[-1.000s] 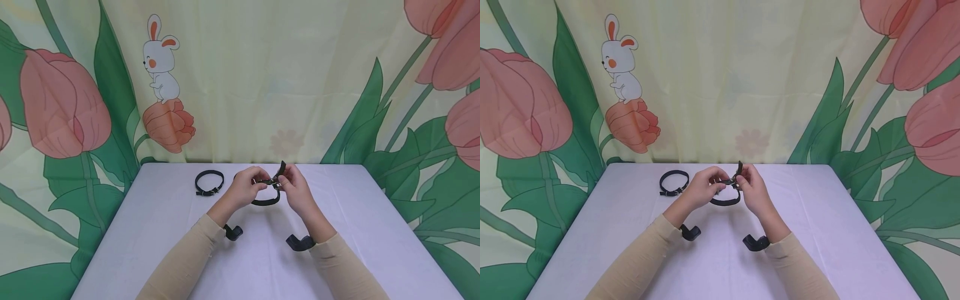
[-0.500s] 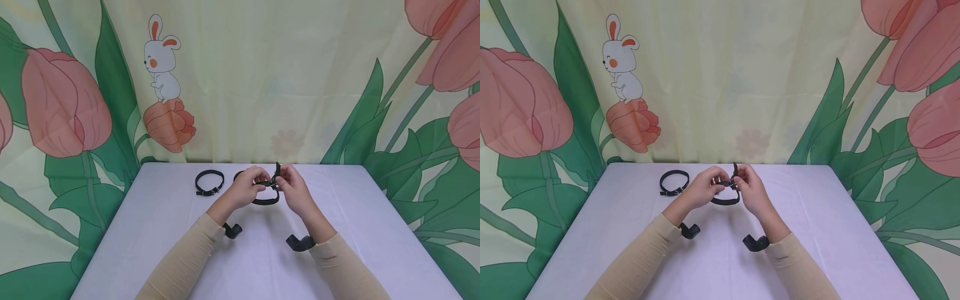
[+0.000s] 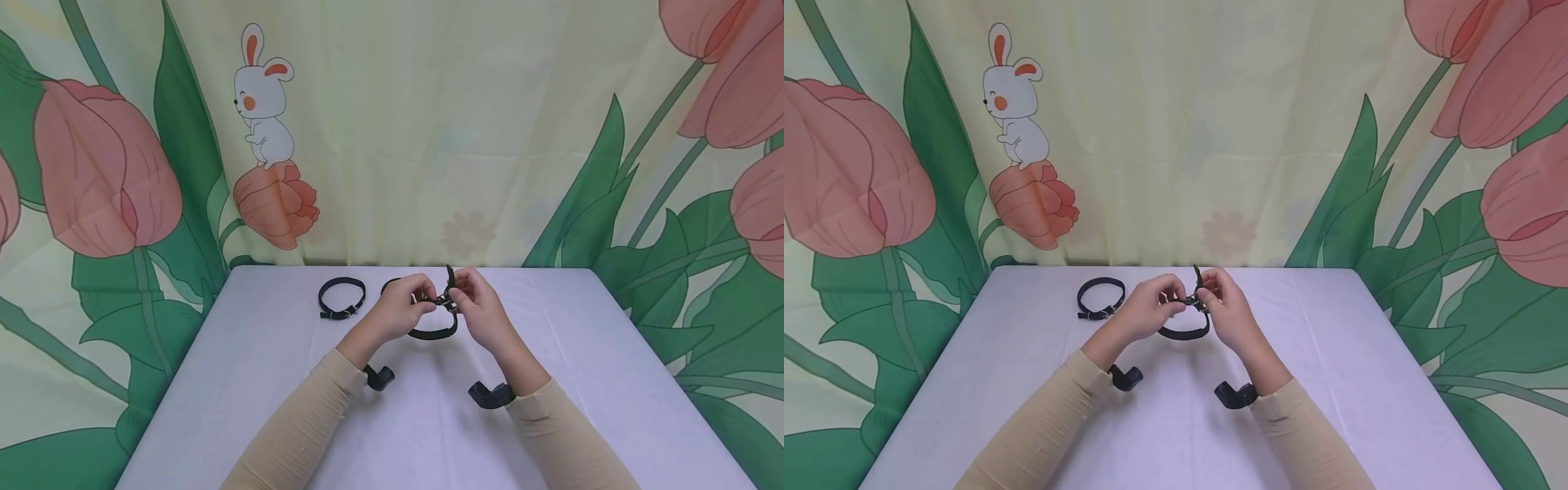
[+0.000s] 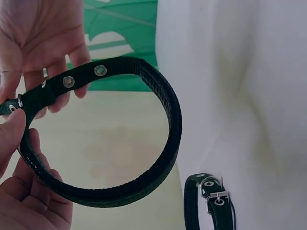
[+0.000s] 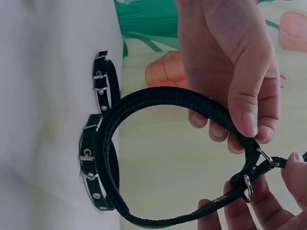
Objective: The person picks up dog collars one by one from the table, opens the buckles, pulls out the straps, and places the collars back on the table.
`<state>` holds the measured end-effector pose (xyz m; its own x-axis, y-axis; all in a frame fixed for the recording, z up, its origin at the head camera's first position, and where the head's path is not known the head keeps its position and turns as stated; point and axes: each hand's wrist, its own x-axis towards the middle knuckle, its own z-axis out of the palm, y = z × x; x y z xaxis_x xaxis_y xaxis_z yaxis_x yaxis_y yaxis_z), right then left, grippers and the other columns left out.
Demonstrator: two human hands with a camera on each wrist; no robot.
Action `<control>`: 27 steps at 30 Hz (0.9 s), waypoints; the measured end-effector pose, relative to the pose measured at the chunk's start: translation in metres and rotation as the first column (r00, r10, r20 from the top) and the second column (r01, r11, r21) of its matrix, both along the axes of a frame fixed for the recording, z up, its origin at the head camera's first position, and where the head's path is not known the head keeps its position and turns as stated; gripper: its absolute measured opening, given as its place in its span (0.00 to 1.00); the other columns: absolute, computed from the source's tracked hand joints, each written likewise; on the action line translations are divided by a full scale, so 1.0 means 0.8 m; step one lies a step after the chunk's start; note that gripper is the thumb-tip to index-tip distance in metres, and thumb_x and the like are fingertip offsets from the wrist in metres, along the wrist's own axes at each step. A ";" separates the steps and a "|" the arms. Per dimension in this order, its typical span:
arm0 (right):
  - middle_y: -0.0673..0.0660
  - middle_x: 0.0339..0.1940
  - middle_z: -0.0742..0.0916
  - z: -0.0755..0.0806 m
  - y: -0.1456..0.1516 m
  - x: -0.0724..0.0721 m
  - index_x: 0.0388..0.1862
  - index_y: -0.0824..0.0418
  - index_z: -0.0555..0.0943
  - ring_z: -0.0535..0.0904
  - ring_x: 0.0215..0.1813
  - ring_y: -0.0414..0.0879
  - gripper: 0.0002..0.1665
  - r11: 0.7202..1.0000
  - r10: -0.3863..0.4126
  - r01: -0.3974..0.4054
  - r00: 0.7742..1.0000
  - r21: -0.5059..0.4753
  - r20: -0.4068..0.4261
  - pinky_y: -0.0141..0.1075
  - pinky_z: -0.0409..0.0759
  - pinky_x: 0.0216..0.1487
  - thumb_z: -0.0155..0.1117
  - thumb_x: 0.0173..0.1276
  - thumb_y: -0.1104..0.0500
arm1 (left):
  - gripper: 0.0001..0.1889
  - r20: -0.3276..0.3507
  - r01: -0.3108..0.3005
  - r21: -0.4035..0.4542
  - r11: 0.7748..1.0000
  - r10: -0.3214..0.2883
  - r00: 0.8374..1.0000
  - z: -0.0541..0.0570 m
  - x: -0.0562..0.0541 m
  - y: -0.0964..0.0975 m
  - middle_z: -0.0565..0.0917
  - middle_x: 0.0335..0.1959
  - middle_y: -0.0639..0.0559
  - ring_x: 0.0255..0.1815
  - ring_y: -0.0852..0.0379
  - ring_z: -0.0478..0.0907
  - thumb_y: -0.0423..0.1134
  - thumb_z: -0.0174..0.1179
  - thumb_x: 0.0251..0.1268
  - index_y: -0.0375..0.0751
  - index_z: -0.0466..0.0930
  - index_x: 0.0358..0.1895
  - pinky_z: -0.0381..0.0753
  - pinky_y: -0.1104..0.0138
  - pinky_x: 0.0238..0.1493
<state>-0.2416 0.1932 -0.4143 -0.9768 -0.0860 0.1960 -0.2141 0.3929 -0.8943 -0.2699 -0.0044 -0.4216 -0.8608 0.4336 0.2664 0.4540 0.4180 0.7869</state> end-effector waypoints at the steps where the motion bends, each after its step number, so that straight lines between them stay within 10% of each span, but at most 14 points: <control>1: 0.65 0.51 0.84 0.000 0.000 0.000 0.62 0.63 0.75 0.85 0.53 0.53 0.11 1.000 -0.001 0.001 1.000 -0.003 0.005 0.42 0.87 0.55 0.56 0.86 0.62 | 0.10 0.001 -0.010 0.010 1.000 0.010 1.000 0.000 0.000 0.000 0.82 0.34 0.56 0.36 0.56 0.76 0.32 0.71 0.71 0.52 0.80 0.39 0.75 0.68 0.35; 27: 0.66 0.54 0.87 -0.007 0.003 -0.001 0.62 0.63 0.79 0.85 0.55 0.49 0.23 0.993 -0.002 -0.003 0.999 -0.117 -0.047 0.28 0.86 0.53 0.72 0.70 0.70 | 0.07 -0.011 -0.149 0.179 0.972 0.154 0.988 0.003 0.008 -0.010 0.86 0.34 0.56 0.38 0.55 0.80 0.32 0.73 0.68 0.49 0.85 0.41 0.80 0.65 0.41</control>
